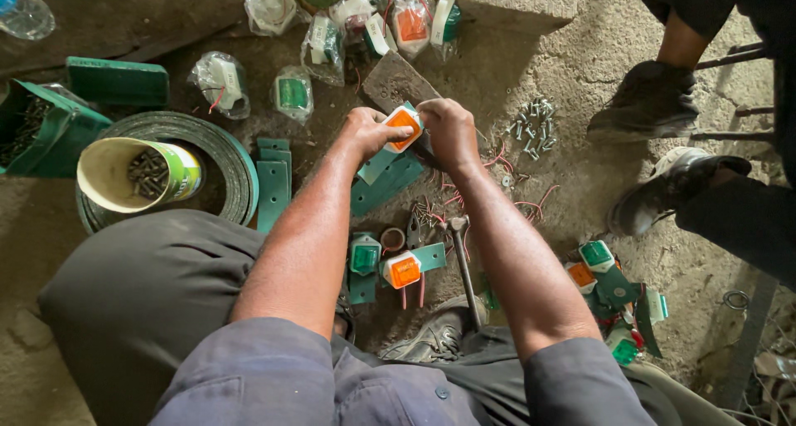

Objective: The person sits on the floor and assembles small electrical components by attaching orange and green plastic parts to metal plates. They use a hammer to secure the parts and a screwdriver to tighten screws, working with wires and fasteners scattered around.

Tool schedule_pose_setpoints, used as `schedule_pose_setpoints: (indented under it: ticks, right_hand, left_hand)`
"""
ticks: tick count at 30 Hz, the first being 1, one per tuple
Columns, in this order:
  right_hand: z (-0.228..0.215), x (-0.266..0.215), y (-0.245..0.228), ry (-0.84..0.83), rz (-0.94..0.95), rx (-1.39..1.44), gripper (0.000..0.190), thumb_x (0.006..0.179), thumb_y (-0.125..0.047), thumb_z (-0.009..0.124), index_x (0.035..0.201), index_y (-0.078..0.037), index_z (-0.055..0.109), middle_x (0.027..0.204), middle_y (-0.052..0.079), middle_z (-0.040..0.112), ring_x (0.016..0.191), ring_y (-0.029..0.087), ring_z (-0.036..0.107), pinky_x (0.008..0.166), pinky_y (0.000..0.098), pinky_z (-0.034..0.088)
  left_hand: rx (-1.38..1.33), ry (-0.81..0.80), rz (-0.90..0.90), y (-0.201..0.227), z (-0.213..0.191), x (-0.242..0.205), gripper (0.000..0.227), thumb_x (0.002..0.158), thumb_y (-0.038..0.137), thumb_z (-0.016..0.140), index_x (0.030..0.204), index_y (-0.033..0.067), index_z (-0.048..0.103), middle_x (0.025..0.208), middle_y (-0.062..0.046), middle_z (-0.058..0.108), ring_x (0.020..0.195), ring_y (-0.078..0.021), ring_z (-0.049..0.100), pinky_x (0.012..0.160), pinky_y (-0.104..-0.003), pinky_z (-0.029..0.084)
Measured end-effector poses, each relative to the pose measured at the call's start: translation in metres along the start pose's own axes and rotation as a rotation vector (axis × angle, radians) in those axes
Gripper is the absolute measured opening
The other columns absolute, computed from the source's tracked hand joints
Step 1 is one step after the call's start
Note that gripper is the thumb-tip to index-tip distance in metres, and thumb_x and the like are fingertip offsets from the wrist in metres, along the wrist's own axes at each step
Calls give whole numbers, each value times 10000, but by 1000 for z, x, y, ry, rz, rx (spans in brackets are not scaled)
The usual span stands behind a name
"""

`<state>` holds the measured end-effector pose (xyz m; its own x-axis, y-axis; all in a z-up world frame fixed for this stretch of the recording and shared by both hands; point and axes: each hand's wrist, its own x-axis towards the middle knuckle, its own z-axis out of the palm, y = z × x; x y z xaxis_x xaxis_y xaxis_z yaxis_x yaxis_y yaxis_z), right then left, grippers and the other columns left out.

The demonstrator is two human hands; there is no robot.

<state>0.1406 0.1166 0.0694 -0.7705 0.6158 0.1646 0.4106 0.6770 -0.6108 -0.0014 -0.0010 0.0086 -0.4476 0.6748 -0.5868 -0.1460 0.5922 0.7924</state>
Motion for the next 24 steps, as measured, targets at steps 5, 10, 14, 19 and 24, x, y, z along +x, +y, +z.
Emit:
schedule_pose_setpoints:
  ticks: [5,10,14,19,24]
  right_hand:
    - [1,-1,1,-57,-153,-145,139,853,-12,726,958,-71,795,933,100,758,843,229,742,769,327,598]
    - [-1,4,3,-63,-172,-87,183,850,1,718,988,-85,802,937,80,762,853,207,741,778,317,602]
    - [-2,2,6,-129,-198,-74,228,847,1,715,1048,-74,793,961,101,751,876,219,734,801,317,596]
    - [-2,2,4,-61,-24,58,213,858,-23,736,1053,-83,796,991,120,750,902,243,744,805,327,583]
    - [-2,-1,4,-34,37,119,188,858,-39,751,1028,-102,803,979,95,763,890,224,763,801,315,593]
  left_hand:
    - [-9,-7,16,0,1,0,453,673,416,916,926,55,812,831,-93,782,667,-156,687,634,-342,557]
    - [-9,6,-15,4,1,-3,456,669,404,922,922,43,805,816,-102,772,636,-167,679,596,-359,551]
    - [17,-11,-3,9,-2,-8,447,680,429,900,928,67,813,817,-93,777,637,-159,685,594,-350,554]
    - [22,5,-57,15,-2,-14,489,679,430,898,980,60,791,855,-110,769,646,-190,683,590,-384,557]
    - [37,13,-40,12,1,-11,505,684,438,904,996,55,803,869,-108,780,689,-178,704,645,-363,569]
